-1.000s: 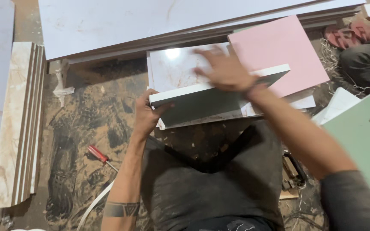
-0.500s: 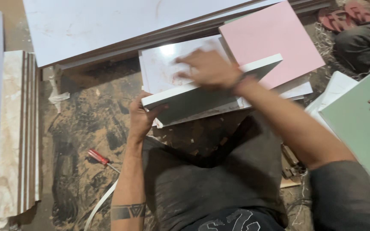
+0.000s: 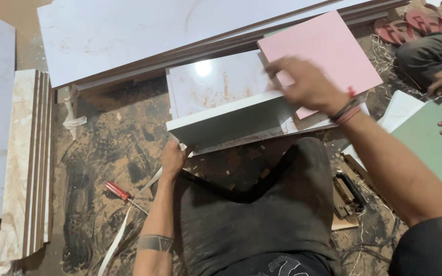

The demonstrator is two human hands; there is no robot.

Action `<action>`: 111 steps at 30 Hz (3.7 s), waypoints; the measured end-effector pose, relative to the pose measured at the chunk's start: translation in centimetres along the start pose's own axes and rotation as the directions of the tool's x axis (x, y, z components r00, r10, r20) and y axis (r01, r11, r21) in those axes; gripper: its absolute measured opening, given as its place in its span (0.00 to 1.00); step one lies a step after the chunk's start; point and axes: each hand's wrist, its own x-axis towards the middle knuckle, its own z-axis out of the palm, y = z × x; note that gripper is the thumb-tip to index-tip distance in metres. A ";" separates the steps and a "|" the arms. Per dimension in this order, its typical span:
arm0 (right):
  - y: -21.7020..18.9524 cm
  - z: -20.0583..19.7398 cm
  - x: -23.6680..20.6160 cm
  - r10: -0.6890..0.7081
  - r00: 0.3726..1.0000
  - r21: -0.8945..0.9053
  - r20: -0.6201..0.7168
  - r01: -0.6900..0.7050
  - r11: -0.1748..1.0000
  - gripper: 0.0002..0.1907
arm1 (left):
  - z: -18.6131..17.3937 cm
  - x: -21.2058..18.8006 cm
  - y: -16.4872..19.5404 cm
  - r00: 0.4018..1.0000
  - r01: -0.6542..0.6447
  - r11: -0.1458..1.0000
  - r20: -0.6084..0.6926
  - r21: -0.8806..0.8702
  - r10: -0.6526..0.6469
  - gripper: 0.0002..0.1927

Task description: The person sits on the floor and uses a heated edge-banding iron to melt adhesive edge tape onto the edges of plywood panels. They press the tape along the edge with the iron, run a hand along the bonded edge, reposition the panel, and repeat the process on additional panels.

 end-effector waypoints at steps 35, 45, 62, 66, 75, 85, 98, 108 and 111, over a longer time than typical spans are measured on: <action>2.8 1.3 -6.1 -0.046 0.942 0.226 -0.331 0.127 0.966 0.19 | -16.0 8.5 17.8 0.903 -0.121 0.992 0.418 0.018 0.103 0.15; 3.5 0.9 -5.4 0.043 0.979 0.286 -0.198 0.015 0.958 0.13 | -17.1 3.0 11.0 0.975 -0.199 0.974 0.124 0.111 0.185 0.13; 6.3 -2.2 -3.5 -0.011 0.984 -0.009 -0.179 0.009 1.000 0.12 | -5.8 6.9 24.4 0.796 -0.596 0.777 0.023 0.204 0.604 0.13; 5.7 -3.2 -3.4 -0.014 0.981 0.024 -0.191 0.019 1.000 0.14 | -0.6 8.8 27.1 0.858 -0.509 0.838 0.042 0.197 0.512 0.10; 12.9 -0.6 -19.2 0.698 0.707 -0.224 -0.111 -0.702 0.676 0.26 | 0.6 10.5 26.9 0.889 -0.454 0.889 -0.046 0.054 0.456 0.04; 11.3 5.0 -31.5 0.856 0.337 -0.104 0.392 -0.908 0.406 0.30 | 0.7 11.2 26.6 0.892 -0.450 0.892 -0.029 0.030 0.451 0.05; 10.1 -8.3 -19.9 0.795 0.593 0.333 -0.129 -0.729 0.598 0.19 | -0.7 9.4 25.7 0.903 -0.428 0.904 -0.047 -0.002 0.428 0.05; 6.1 -15.0 -2.1 0.560 0.827 0.316 -0.058 -0.517 0.796 0.19 | -0.9 9.5 25.9 0.911 -0.411 0.911 0.000 -0.042 0.412 0.07; 5.5 -15.0 0.2 0.532 0.847 0.051 -0.026 -0.530 0.846 0.23 | -0.9 9.8 26.0 0.920 -0.392 0.919 0.002 -0.039 0.392 0.07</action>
